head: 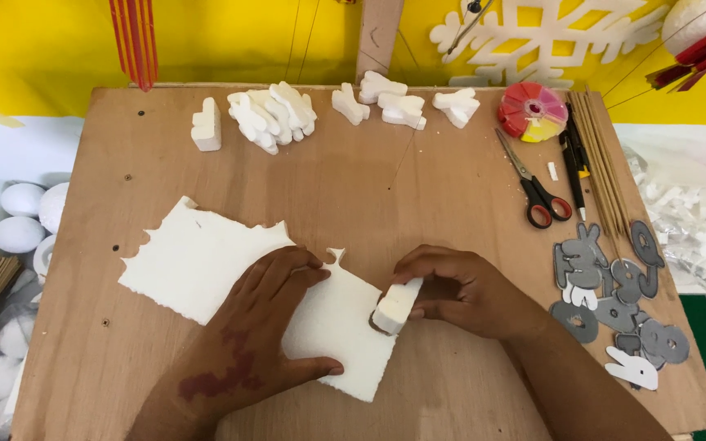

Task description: The person is tearing foam and then inspecting and cleaning small pre-cut foam shapes by removing excess material with their fingers.

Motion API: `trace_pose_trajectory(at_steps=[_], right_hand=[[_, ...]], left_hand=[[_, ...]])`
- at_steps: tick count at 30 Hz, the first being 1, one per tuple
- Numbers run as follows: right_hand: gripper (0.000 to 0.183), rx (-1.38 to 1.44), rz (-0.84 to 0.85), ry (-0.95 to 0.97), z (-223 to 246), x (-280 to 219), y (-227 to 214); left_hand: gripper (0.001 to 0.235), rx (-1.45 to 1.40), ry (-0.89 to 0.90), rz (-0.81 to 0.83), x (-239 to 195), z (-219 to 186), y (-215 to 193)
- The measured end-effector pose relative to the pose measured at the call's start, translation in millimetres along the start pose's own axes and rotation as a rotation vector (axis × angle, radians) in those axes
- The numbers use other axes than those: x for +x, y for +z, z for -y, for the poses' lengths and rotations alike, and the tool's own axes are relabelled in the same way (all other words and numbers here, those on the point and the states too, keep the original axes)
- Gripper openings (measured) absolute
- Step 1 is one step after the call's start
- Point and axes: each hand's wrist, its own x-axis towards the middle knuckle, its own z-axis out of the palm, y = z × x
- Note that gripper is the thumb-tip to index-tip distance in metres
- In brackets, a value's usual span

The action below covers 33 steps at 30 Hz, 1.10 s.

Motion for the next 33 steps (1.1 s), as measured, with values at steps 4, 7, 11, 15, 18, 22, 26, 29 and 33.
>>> trace_pose_trajectory(at_steps=[4,7,11,15,18,22,26,29,33], right_hand=[[0.034,0.011,-0.06,-0.117,-2.1,-3.8,-3.2],[0.034,-0.007,-0.117,-0.018,-7.7,-7.7,-3.8],[0.038,0.007,-0.208,0.01,-18.4,-9.7,-3.8],[0.047,-0.114,-0.251,0.075,-23.9,-8.7,-4.5],[0.038,-0.137,-0.187,-0.04,-13.7,-5.3,-3.3],[0.034,-0.134,-0.198,-0.025,-6.9,-5.9,-1.2],[0.033,-0.122,-0.245,-0.027,-3.0,-5.5,1.6],[0.031,-0.059,-0.291,-0.002,-1.9,-9.1,-0.7],[0.034,0.015,-0.369,0.148,4.6,-10.9,1.5]], left_hand=[[0.101,-0.009,-0.011,0.016,-0.3,0.2,-4.1],[0.102,-0.016,-0.013,0.082,-3.0,-2.5,-13.4],[0.102,-0.049,-0.04,0.15,-11.4,-11.3,-25.4],[0.086,-0.005,0.074,0.144,-30.8,-7.0,-29.9],[0.091,0.06,0.044,0.182,-55.4,9.4,-26.3],[0.127,0.236,-0.119,0.233,-84.1,29.0,-42.8],[0.116,0.311,-0.261,0.171,-121.1,74.4,-51.5],[0.114,0.329,-0.363,0.215,-134.6,91.5,-61.3],[0.129,0.404,-0.558,0.279,-143.7,111.8,-83.6]])
